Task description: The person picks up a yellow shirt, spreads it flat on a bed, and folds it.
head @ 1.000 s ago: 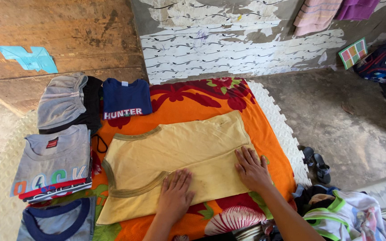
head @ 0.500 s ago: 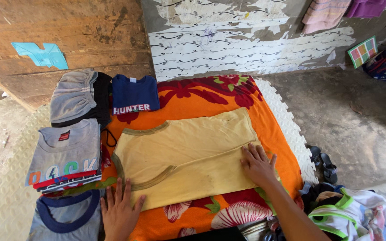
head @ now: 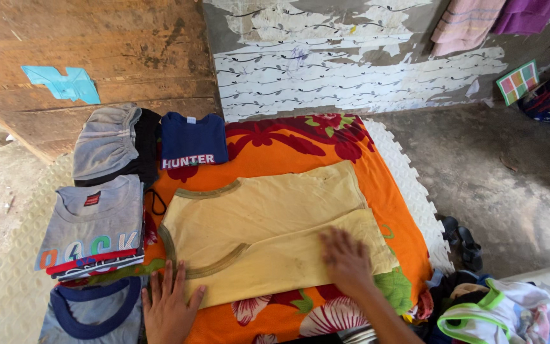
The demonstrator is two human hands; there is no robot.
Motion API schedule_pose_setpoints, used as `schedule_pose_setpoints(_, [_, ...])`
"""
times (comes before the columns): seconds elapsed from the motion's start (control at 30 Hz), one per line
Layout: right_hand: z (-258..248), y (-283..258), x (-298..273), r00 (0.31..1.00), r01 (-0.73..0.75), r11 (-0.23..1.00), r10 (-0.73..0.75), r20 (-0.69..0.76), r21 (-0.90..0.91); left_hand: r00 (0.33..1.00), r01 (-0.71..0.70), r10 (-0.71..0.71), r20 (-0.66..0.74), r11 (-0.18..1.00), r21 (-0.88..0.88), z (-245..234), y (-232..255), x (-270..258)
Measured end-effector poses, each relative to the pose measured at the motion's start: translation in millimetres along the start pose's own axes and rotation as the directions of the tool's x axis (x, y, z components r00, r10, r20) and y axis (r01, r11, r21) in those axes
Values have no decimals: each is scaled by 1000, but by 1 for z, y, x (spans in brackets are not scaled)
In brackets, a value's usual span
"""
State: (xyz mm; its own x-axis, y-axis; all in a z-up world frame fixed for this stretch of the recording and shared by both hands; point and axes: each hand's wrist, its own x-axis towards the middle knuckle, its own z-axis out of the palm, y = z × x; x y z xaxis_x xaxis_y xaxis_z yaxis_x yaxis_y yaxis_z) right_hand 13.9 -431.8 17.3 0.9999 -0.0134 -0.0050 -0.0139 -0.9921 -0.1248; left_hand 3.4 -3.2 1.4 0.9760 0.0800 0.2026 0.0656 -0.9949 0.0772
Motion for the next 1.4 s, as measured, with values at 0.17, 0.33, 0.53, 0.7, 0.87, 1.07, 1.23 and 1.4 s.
schedule_pose_setpoints(0.17, [-9,44,5,973,-220,974,222,-63,45,1000,10,-9,17,999,-47,-6,3,3])
schedule_pose_setpoints(0.33, [-22,31,36,922,-371,928,364,-133,-37,990,57,-67,127,996,75,-40,33,31])
schedule_pose_setpoints(0.53, [-25,26,117,923,-103,941,211,-323,321,995,-101,102,-14,943,-318,-53,68,111])
schedule_pose_setpoints(0.7, [-35,25,189,965,-131,950,188,-183,284,979,-9,72,193,951,-308,-56,71,180])
schedule_pose_setpoints(0.87, [-32,35,233,982,-19,954,74,-175,298,894,114,-28,448,980,-166,-32,67,224])
schedule_pose_setpoints(1.07, [-34,37,241,971,-230,941,240,-12,249,970,-216,219,110,976,-36,68,27,254])
schedule_pose_setpoints(1.23, [-25,50,246,974,-159,957,193,-122,242,965,-139,137,222,990,-6,45,35,261])
schedule_pose_setpoints(1.4, [-49,74,223,980,6,980,34,-197,200,973,-106,145,178,971,-212,-17,28,245])
